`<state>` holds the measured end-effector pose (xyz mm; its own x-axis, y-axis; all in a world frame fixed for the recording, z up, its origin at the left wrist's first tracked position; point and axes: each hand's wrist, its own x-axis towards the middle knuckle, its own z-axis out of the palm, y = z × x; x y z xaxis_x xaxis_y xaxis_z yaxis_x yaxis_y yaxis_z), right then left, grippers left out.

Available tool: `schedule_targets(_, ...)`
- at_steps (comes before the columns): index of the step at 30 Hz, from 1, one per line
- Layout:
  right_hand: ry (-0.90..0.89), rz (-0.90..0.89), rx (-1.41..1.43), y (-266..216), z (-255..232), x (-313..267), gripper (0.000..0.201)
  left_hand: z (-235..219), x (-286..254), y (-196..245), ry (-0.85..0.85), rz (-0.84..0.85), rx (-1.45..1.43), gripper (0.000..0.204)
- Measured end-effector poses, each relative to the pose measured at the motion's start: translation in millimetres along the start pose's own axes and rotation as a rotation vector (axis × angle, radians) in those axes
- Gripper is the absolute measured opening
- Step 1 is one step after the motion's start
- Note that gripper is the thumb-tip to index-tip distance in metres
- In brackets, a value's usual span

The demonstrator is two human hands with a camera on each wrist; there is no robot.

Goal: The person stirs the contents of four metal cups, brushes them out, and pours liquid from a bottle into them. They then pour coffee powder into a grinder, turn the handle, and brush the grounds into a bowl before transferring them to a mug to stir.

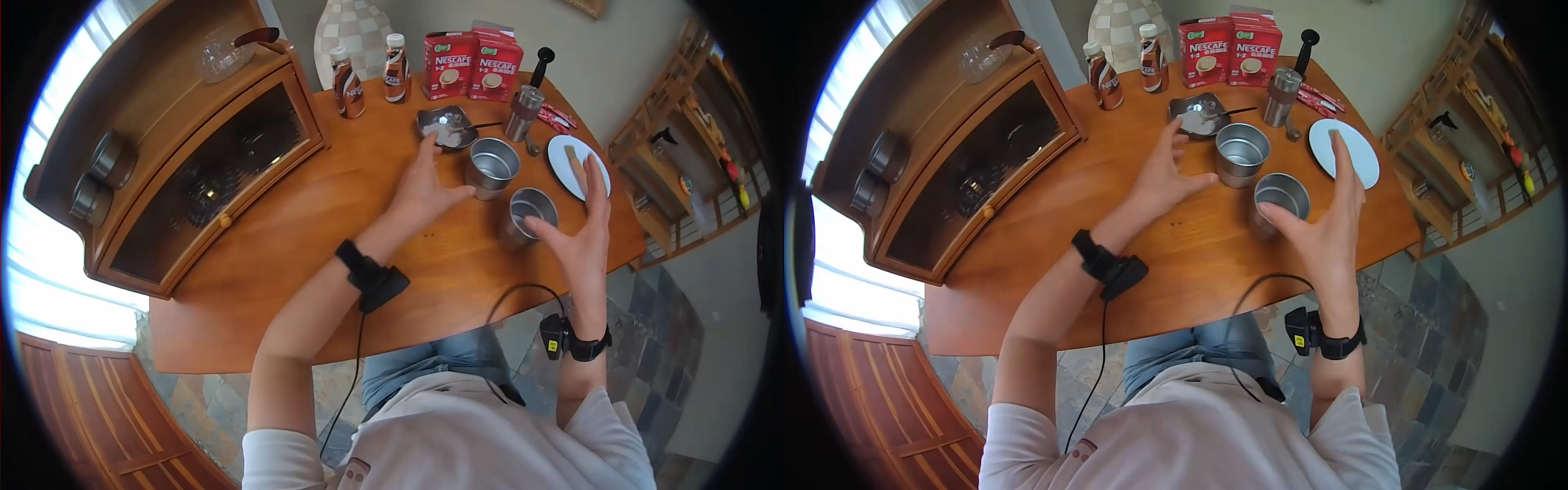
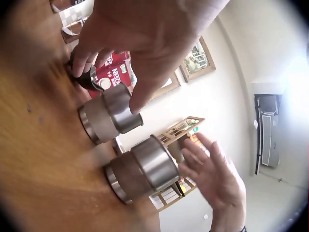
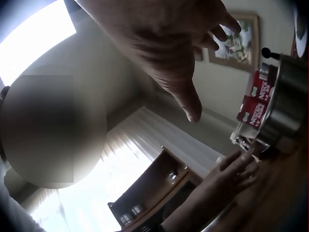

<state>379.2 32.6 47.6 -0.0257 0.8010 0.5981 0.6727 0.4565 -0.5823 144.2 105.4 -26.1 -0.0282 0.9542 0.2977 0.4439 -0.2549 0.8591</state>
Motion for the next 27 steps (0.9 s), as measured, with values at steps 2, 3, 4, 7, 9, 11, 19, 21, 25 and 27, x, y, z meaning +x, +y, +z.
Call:
schedule_targets(2,-0.09,0.14,0.037,49,-2,-13,0.116,33,12,-1,-0.019,0.02,0.024,0.111)
schedule_targets(3,-0.166,0.239,0.089,66,0,-22,0.119,47,14,-1,0.022,0.069,0.026,0.112)
schedule_targets(4,-0.176,0.222,0.09,75,3,-27,0.119,59,16,0,0.065,0.119,0.032,0.112)
schedule_targets(7,-0.274,0.211,0.192,89,17,-36,0.111,75,16,12,0.116,0.069,0.069,0.11)
schedule_targets(9,-0.305,0.258,0.199,91,28,-35,0.098,75,14,22,0.147,0.017,0.098,0.103)
schedule_targets(11,-0.318,0.247,0.339,77,29,-31,0.085,57,8,25,0.006,-0.078,-0.049,0.098)
schedule_targets(19,-0.818,0.288,0.924,3,47,8,0.08,-142,-69,82,0.379,0.006,-0.153,0.078)
schedule_targets(21,-0.846,0.119,0.981,-49,59,31,0.083,-204,-82,103,0.605,0.109,0.134,0.078)
schedule_targets(25,-0.797,-0.121,1.183,-160,101,82,0.083,-311,-78,110,0.944,0.181,0.718,0.084)
schedule_targets(27,-0.611,-0.268,1.091,-200,146,109,0.077,-350,-60,97,0.964,0.196,0.814,0.087)
